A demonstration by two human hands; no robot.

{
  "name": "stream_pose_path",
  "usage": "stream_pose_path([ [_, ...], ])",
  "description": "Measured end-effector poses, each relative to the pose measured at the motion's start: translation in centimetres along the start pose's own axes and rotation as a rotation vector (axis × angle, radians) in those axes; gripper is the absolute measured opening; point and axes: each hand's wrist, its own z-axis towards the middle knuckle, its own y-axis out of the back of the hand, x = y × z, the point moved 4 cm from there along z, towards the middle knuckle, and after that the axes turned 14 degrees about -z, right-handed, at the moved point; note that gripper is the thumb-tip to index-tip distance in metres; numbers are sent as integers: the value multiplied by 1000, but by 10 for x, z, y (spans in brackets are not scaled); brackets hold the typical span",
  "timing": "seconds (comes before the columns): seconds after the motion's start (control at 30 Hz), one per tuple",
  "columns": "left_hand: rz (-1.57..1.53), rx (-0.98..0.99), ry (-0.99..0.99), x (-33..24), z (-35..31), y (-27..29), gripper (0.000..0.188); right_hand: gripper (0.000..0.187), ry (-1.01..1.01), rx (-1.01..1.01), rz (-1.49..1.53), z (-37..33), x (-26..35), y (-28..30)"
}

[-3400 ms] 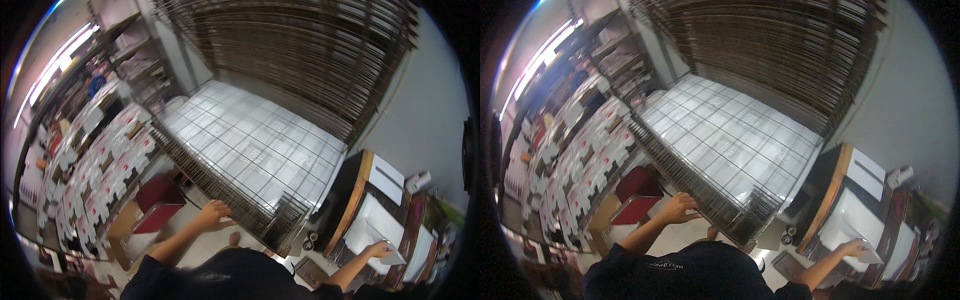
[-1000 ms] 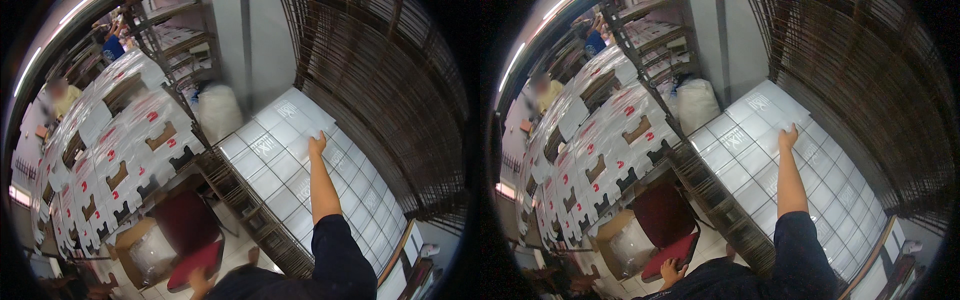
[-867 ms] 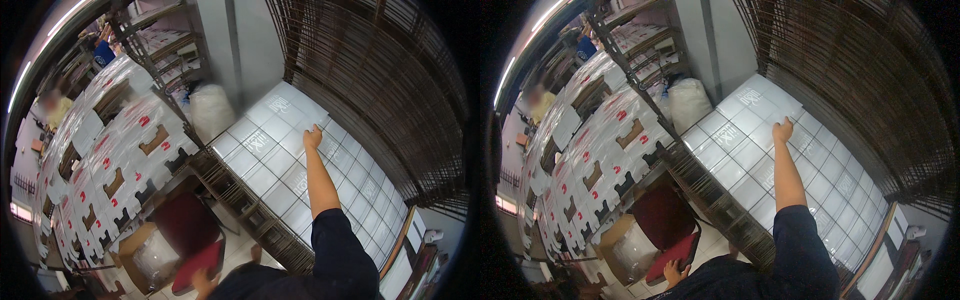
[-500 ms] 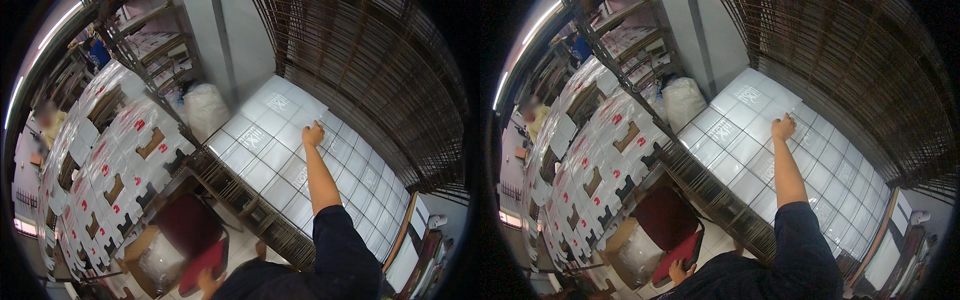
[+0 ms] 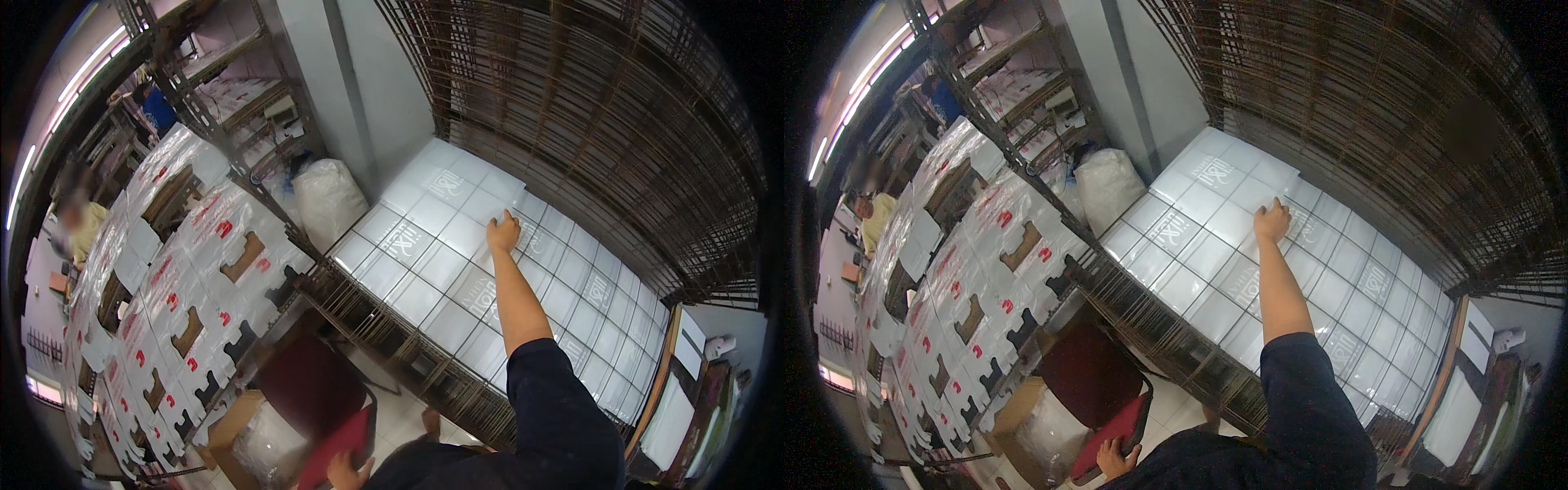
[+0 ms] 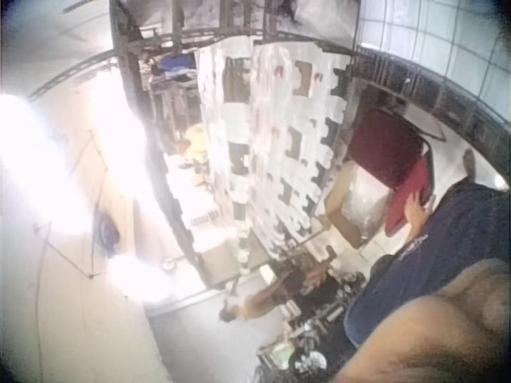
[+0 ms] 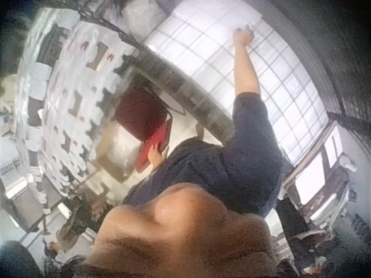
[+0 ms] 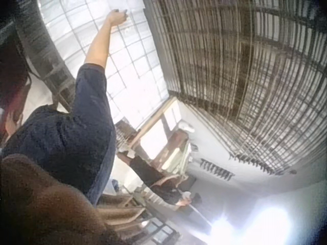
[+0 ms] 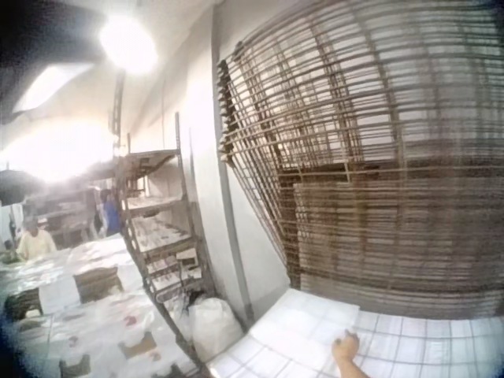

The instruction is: The person repeatedly picks up white plastic sheets from a table and places them onto a metal wire rack. They handle the sheets one at a time, smoothing them out as they stack them. The task continues in a repetitive loop throughout the clip.

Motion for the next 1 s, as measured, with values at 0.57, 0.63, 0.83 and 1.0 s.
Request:
stream_pose_path([
  [0.57,-270,252,-669,-90,43,-53,51,34,221,-138,600,-30,-214,294],
  [0.63,-172,185,-977,-101,31,-74,41,32,112,-314,599,-58,-278,357],
  [0.83,129,705,-865,-74,36,-152,38,22,-510,-928,668,-209,-535,496],
  [1.0,471,1093,-622,-12,46,-232,50,22,-1183,-938,1044,-311,-724,441],
])
